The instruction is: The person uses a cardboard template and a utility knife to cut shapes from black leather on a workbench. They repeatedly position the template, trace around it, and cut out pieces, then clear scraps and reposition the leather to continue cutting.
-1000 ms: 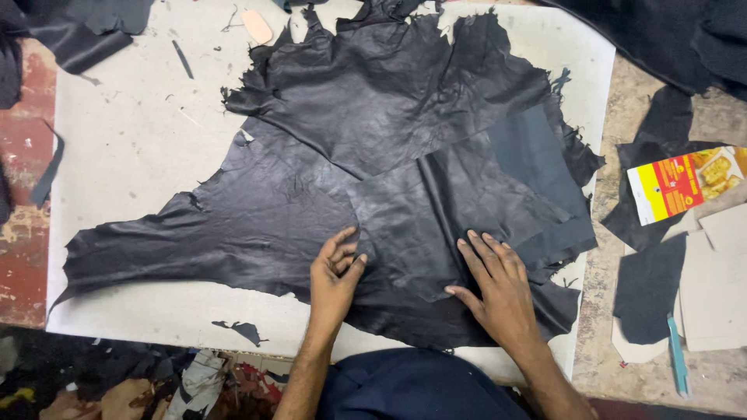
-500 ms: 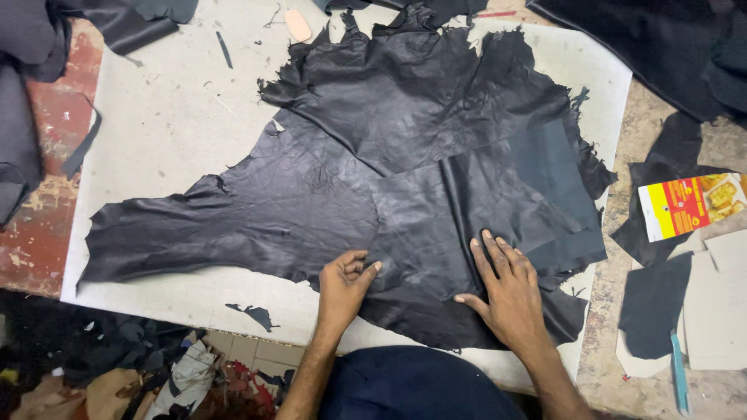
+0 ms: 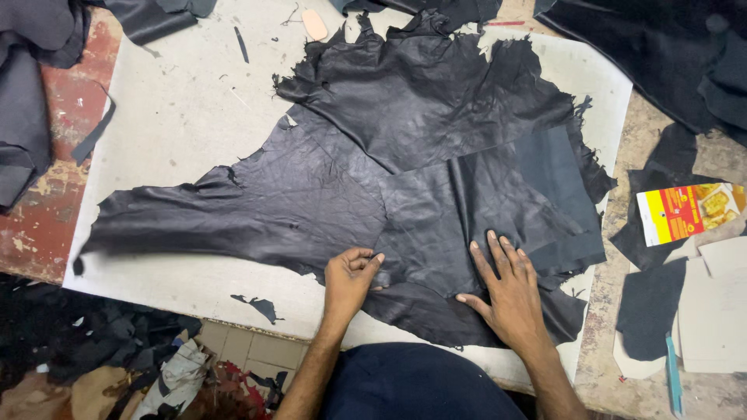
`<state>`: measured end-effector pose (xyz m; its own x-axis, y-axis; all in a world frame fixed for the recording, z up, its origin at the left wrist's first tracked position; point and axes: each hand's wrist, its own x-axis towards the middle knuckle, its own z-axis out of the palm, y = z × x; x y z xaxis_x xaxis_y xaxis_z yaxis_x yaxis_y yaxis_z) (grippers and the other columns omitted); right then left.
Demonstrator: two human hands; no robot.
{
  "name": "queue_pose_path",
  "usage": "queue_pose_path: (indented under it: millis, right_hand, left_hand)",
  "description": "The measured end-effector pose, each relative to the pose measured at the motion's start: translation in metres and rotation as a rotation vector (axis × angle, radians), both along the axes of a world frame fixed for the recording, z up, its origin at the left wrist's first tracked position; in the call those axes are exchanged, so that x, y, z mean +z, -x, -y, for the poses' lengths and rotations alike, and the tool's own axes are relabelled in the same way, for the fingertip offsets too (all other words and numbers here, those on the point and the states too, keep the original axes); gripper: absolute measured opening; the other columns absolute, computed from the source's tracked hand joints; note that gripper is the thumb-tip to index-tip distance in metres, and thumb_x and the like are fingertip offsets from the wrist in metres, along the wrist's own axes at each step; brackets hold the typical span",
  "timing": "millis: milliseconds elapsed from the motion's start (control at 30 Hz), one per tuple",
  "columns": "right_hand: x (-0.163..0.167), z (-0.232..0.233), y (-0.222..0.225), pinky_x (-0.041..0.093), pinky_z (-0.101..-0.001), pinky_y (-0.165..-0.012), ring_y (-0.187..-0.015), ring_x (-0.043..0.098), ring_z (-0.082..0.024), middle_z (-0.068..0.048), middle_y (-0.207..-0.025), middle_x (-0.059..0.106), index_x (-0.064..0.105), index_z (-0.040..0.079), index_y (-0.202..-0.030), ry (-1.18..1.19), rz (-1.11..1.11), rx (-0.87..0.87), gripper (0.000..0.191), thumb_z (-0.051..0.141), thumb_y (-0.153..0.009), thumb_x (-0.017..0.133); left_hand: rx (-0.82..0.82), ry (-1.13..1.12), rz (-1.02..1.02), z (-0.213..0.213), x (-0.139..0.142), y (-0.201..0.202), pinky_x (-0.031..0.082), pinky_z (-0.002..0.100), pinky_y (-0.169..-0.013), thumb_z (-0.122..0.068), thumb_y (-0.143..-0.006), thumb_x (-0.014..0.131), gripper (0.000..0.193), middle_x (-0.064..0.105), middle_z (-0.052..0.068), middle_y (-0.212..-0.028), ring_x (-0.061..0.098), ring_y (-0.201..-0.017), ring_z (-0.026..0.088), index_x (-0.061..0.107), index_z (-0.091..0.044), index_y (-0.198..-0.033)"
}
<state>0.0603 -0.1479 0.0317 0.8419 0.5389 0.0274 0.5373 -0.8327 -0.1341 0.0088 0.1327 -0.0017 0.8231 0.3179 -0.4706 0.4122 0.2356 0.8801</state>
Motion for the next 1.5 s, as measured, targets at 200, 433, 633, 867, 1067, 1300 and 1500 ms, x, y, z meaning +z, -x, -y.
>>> queue_pose_path:
  millis: [200,433,633,867,1067,1300,1500]
  right_hand:
    - [0.003,-0.004,0.001,0.019,-0.0547,-0.121,-0.150,0.024,-0.034,-0.015,-0.162,0.029,0.039,0.017,-0.153,-0.032,-0.020,-0.003,0.092,0.065,-0.078,0.062]
    - [0.050,0.000,-0.013,0.024,-0.0563,-0.121,-0.149,0.033,-0.038,-0.017,-0.160,0.038,0.040,0.009,-0.152,-0.303,0.016,-0.012,0.089,0.038,-0.076,0.076]
    - [0.071,0.051,-0.155,0.047,-0.0466,-0.107,-0.133,0.053,-0.040,-0.018,-0.146,0.055,0.056,0.008,-0.142,-0.255,0.300,-0.179,0.049,0.010,-0.094,0.068]
    - [0.030,0.103,-0.323,0.052,-0.0449,-0.102,-0.127,0.061,-0.038,-0.023,-0.141,0.062,0.055,0.001,-0.146,0.065,0.538,-0.190,0.052,0.002,-0.094,0.052]
    - [0.065,0.114,-0.362,0.057,-0.0462,-0.089,-0.108,0.072,-0.033,-0.014,-0.120,0.073,0.069,0.013,-0.135,0.381,0.258,-0.328,0.032,0.016,-0.113,0.047]
    - [0.179,0.045,-0.249,0.054,-0.0346,-0.064,-0.082,0.067,-0.022,-0.005,-0.093,0.062,0.065,0.016,-0.140,0.352,0.530,0.170,0.055,0.004,-0.087,0.062]
    - [0.160,0.006,-0.079,0.054,-0.0295,-0.051,-0.068,0.067,-0.016,-0.003,-0.093,0.060,0.052,0.015,-0.149,0.507,0.224,0.230,0.070,0.009,-0.080,0.064]
  left_hand:
    - [0.007,0.055,0.023,-0.002,-0.010,0.001,0.059,0.028,-0.049,-0.013,-0.090,0.074,0.028,0.075,0.008,-0.073,0.068,-0.058,0.010,0.070,0.009,-0.108]
    - [0.041,0.085,-0.023,-0.008,-0.028,0.011,0.063,0.031,-0.051,-0.011,-0.088,0.074,0.025,0.075,0.011,-0.073,0.068,-0.060,0.013,0.070,0.008,-0.104]
    - [-0.020,0.106,-0.091,-0.018,-0.048,0.014,0.059,0.031,-0.048,-0.012,-0.088,0.074,0.026,0.074,0.011,-0.070,0.070,-0.053,0.019,0.069,0.008,-0.103]
    - [-0.026,0.164,-0.141,-0.017,-0.069,0.012,0.061,0.035,-0.045,-0.010,-0.087,0.074,0.025,0.076,0.014,-0.067,0.071,-0.053,0.020,0.070,0.008,-0.104]
    - [-0.018,0.177,-0.178,-0.011,-0.067,0.014,0.058,0.033,-0.044,-0.008,-0.087,0.074,0.025,0.075,0.013,-0.066,0.071,-0.051,0.021,0.070,0.008,-0.106]
    - [-0.057,0.149,-0.158,-0.012,-0.039,0.012,0.057,0.030,-0.044,-0.013,-0.088,0.073,0.025,0.070,0.010,-0.063,0.072,-0.050,0.021,0.070,0.005,-0.104]
    - [-0.062,0.092,-0.033,-0.013,-0.020,0.009,0.056,0.027,-0.045,-0.013,-0.092,0.072,0.023,0.071,0.009,-0.068,0.069,-0.053,0.016,0.069,0.008,-0.102]
